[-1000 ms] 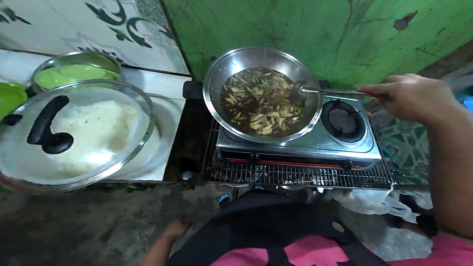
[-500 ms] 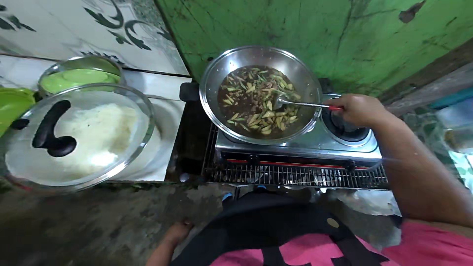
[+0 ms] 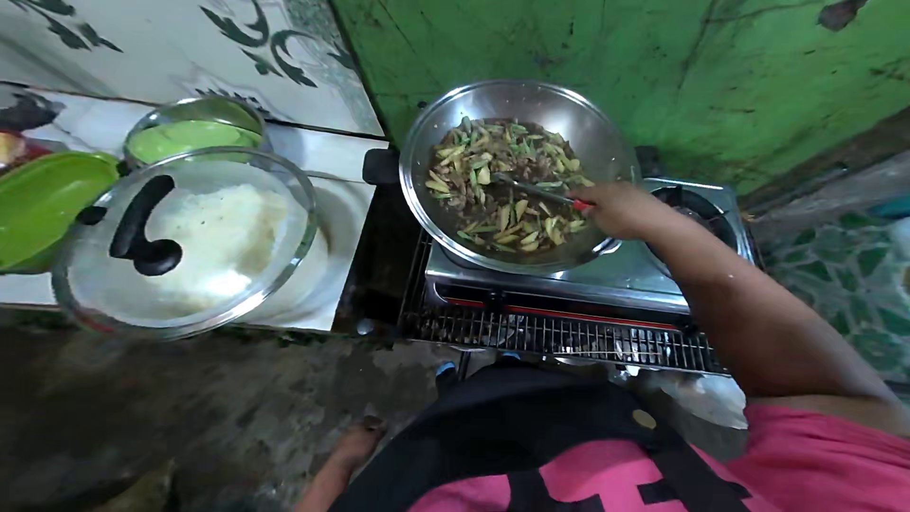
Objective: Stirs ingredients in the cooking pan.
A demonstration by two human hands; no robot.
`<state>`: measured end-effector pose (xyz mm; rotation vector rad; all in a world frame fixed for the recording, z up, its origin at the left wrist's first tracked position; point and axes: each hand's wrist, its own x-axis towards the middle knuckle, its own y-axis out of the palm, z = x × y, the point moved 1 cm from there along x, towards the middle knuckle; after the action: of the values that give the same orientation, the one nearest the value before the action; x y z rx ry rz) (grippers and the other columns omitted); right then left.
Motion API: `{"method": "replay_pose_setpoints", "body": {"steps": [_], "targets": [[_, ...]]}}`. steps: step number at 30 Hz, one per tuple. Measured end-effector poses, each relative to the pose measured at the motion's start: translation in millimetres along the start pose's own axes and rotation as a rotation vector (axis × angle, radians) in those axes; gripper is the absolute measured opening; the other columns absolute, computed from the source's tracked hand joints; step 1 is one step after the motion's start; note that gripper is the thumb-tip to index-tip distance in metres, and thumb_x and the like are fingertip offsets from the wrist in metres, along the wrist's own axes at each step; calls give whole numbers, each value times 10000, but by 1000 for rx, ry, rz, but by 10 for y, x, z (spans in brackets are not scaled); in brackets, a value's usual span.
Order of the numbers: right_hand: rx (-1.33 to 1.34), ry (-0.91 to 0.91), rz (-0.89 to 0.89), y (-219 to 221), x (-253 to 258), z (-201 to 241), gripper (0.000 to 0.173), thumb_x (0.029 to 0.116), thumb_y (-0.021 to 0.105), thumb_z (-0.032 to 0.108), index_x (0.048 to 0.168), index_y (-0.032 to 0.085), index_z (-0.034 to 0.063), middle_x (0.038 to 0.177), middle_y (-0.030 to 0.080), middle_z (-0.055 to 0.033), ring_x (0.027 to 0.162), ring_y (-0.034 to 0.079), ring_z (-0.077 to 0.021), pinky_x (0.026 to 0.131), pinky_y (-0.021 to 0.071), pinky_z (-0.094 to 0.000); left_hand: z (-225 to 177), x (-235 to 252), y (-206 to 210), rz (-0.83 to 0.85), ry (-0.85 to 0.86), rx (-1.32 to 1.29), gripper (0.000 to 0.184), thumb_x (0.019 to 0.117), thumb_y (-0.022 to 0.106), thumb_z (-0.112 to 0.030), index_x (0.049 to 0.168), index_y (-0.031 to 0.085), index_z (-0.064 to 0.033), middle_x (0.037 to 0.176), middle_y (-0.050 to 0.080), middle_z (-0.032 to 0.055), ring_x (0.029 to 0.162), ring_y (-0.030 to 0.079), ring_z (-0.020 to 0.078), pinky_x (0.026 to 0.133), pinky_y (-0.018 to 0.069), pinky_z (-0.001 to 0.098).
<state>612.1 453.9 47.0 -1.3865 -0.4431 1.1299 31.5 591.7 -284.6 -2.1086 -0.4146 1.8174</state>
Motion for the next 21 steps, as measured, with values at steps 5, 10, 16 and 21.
{"method": "replay_pose_setpoints", "body": {"steps": [5,10,16,21], "targets": [[-87,-11,108,-232,-396,-62,420,1080,517,166,1482,577,270,1255,706,-153,1158,664,-388,976,492,-656,119,181,89,11,12,14,503,1009,594,-491,1393,614,-167,1296,690,140,1237,635,355,1058,479,613],[-156,53,121,-588,-878,-119,393,1086,521,205,1463,586,296,1174,733,-116,1055,699,-341,914,532,-614,118,238,72,10,-6,17,494,1006,588,-497,1385,618,-183,1297,688,130,1236,635,343,1053,485,611],[-145,8,-115,-876,-1473,-366,352,1040,601,163,1371,637,277,1102,717,-102,904,700,-321,772,553,-638,219,365,91,15,32,-72,528,1006,621,-458,1403,593,-111,1286,677,189,1218,637,371,1051,489,600],[-188,60,-84,-811,-1630,-349,310,1032,619,169,1318,672,274,1103,725,-101,946,706,-338,785,548,-653,184,142,-20,8,12,-69,511,1010,621,-447,1393,599,-110,1301,668,188,1228,627,374,1052,482,604]]}}
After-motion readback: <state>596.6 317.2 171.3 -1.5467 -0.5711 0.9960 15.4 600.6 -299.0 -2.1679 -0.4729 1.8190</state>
